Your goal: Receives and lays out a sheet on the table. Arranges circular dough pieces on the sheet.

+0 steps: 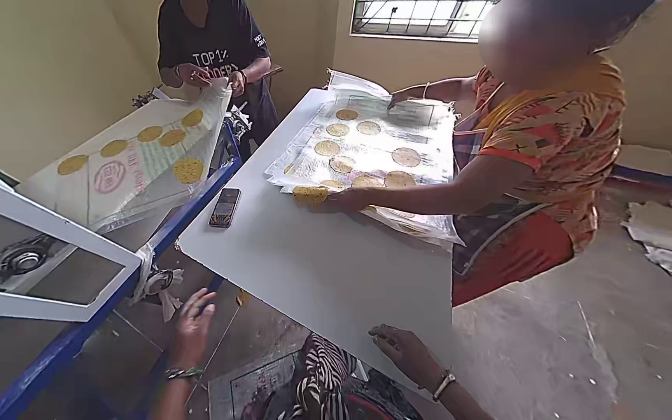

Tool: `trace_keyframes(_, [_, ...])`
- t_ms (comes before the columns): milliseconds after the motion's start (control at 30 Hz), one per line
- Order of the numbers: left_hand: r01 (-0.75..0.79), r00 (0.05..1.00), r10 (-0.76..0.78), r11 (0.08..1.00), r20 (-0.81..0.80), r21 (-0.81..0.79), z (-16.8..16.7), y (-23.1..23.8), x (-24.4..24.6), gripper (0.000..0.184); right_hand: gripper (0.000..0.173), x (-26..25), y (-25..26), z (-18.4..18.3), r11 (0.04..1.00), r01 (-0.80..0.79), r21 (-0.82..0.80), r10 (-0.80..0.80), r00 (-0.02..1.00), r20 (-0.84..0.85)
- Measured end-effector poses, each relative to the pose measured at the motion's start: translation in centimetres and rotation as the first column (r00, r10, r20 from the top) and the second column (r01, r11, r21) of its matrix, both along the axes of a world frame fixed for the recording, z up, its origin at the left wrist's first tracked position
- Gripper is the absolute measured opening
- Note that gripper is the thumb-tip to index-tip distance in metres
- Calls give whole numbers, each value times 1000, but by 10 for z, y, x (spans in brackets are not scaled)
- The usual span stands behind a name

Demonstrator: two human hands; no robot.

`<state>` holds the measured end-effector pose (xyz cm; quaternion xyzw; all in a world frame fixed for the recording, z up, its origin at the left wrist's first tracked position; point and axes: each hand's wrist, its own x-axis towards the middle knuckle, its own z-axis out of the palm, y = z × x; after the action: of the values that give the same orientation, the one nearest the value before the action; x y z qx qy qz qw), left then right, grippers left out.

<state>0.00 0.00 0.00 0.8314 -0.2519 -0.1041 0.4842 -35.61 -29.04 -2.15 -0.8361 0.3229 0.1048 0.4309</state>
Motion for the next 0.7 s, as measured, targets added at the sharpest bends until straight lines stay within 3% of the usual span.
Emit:
trace_keyframes(100, [241, 943, -222, 969, -246, 51, -6, -77, -55, 34, 36, -18, -22, -4, 997, -74, 36, 80, 974, -210])
trace_keyframes(167, [348, 885, -305, 935, -352, 64, 0, -107, -74, 36, 36, -27, -22, -4, 998, -57, 41, 65, 973, -222])
trace_keyframes(267, [366, 835, -335, 931, -437, -15, 3, -137, -83, 39, 33, -41, -15, -4, 998, 62, 4, -61, 991, -116])
trace_keyframes(367, [206, 793, -242, 970, -559, -127, 8, -146, -74, 43, 30, -50, -1, -12, 986, 164, 4, -164, 986, 26])
trace_keyframes(567, [-166, 678, -17, 970, -735, -176, 1, -111, -12, 44, 34, -37, 9, -22, 992, 124, -15, -125, 988, -89])
trace_keyframes(633, [-258, 653, 48, 952, -756, -162, -8, -87, 19, 44, 32, -4, 23, 14, 991, 108, -74, -116, 986, -121])
trace_keyframes(667, [-280, 652, 68, 947, -755, -156, -12, -75, 35, 44, 32, 30, 32, 57, 989, 132, -60, -143, 952, -270])
trace_keyframes(700, [-297, 652, 83, 943, -753, -153, -16, -63, 52, 45, 37, 75, 34, 102, 980, 197, 14, -158, 827, -539])
